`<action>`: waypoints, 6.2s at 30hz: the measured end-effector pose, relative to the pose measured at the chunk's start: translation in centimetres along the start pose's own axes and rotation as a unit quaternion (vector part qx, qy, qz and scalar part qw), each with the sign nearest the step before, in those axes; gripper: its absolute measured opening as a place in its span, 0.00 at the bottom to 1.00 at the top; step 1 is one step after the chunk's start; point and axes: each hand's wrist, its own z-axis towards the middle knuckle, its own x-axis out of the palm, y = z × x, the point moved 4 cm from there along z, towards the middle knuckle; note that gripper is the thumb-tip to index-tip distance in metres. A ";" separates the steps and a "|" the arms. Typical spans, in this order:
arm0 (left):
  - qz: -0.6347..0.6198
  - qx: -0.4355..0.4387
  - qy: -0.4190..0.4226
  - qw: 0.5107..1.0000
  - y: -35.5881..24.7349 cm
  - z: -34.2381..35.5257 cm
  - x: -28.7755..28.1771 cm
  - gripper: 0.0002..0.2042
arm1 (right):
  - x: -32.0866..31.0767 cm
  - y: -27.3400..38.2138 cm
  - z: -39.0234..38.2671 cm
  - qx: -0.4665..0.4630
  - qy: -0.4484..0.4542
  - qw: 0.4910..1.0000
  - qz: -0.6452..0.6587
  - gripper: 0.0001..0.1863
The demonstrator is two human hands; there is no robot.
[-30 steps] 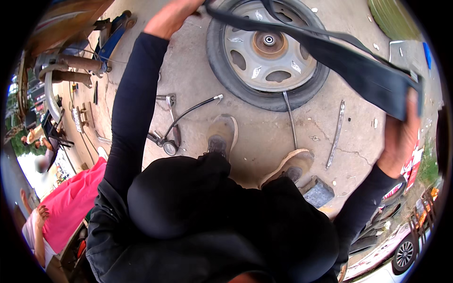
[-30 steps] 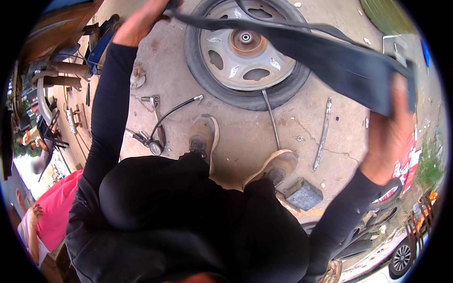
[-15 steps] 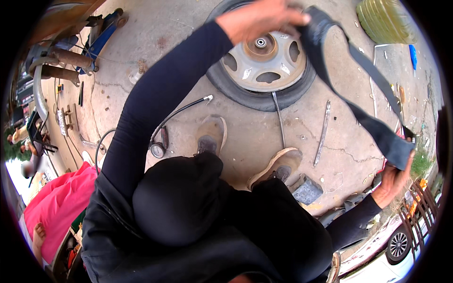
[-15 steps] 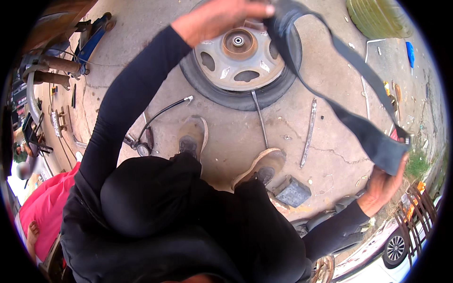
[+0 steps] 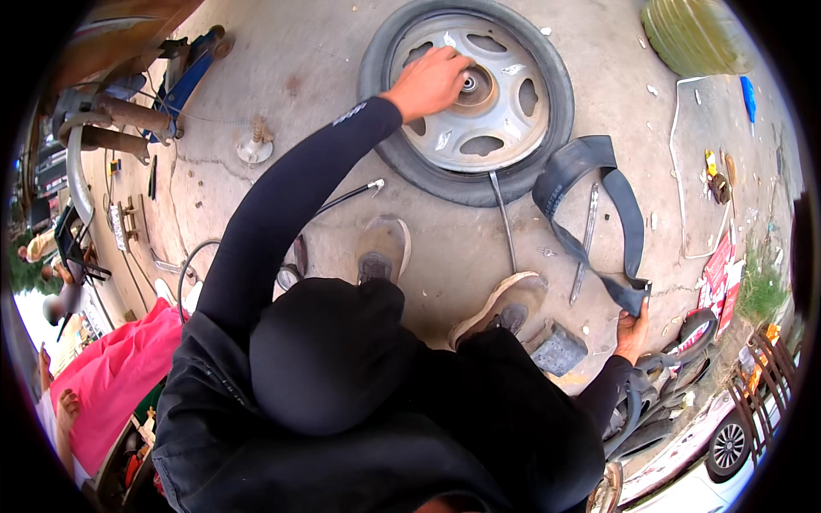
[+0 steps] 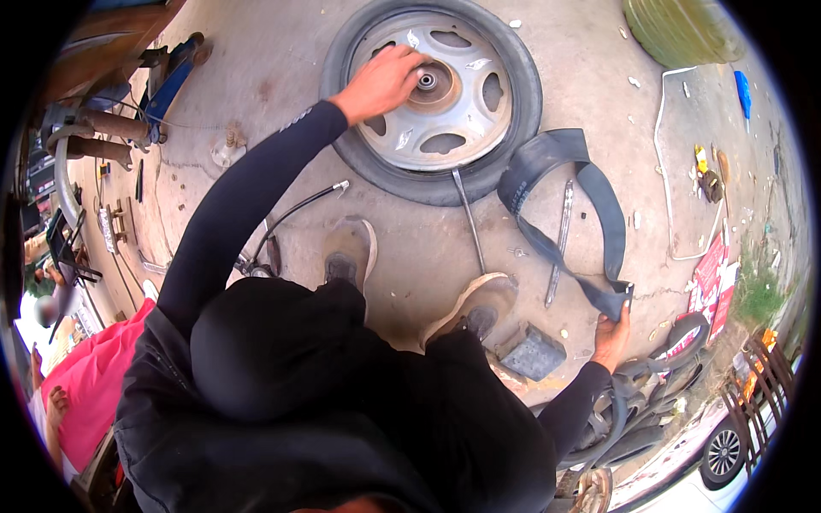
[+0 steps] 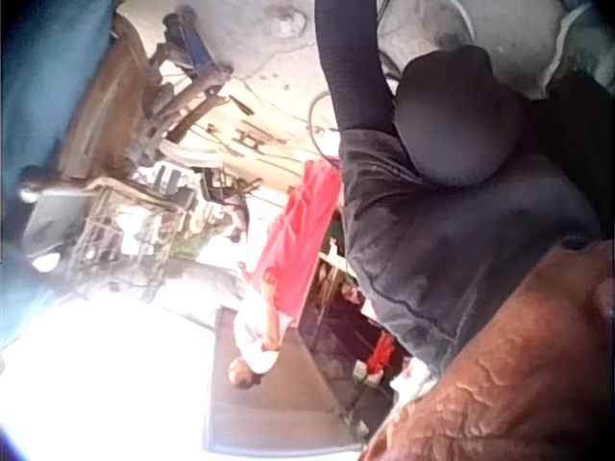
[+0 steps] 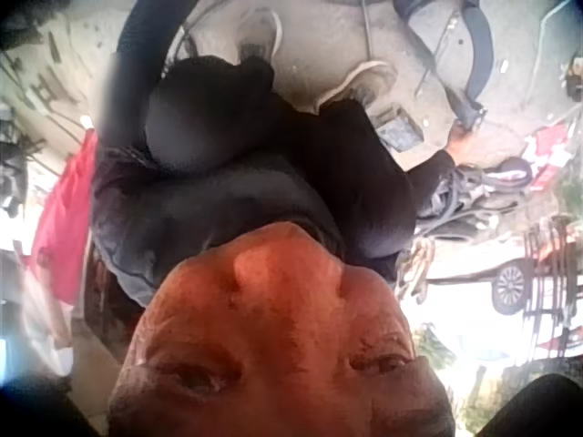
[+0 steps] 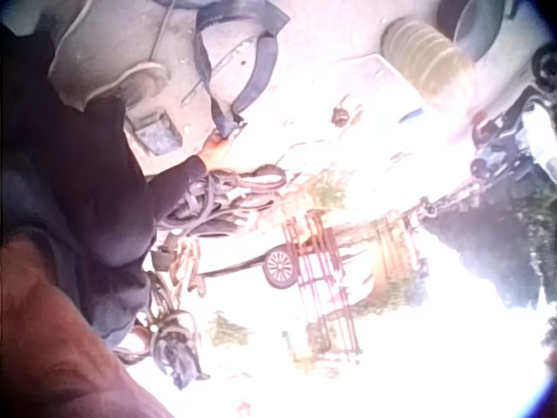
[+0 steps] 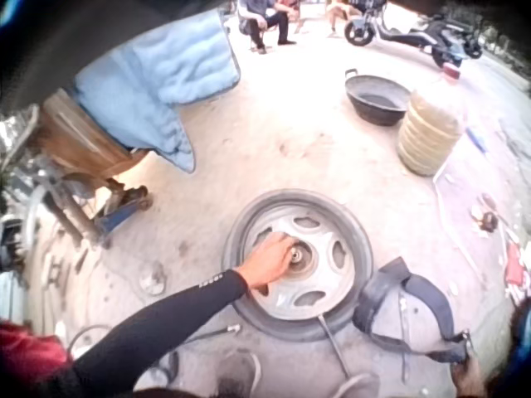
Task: The person removes the inner tube from a tire using tire irons, then inserts a new inner tube and reseats the tire onto the rim. The person uses tire irons to pry the tire bead and manipulate the tube.
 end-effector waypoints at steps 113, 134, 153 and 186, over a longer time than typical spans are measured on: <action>0.074 0.131 0.055 0.987 -7.0 -15.6 2.5 0.30 | 57.5 3.3 -20.4 -0.281 0.348 0.092 -0.890 0.09; 0.051 0.165 0.112 0.979 -7.3 -16.2 5.0 0.30 | 38.3 -7.7 -21.8 -0.499 0.112 0.126 -0.850 0.26; -0.056 0.081 0.133 0.986 -7.6 -12.7 3.6 0.20 | 38.8 -6.0 -22.8 -0.338 0.191 0.286 -0.876 0.29; -0.065 0.137 0.280 0.948 -4.8 -8.5 5.4 0.20 | 38.5 -7.7 -20.7 -0.323 0.220 0.329 -0.860 0.24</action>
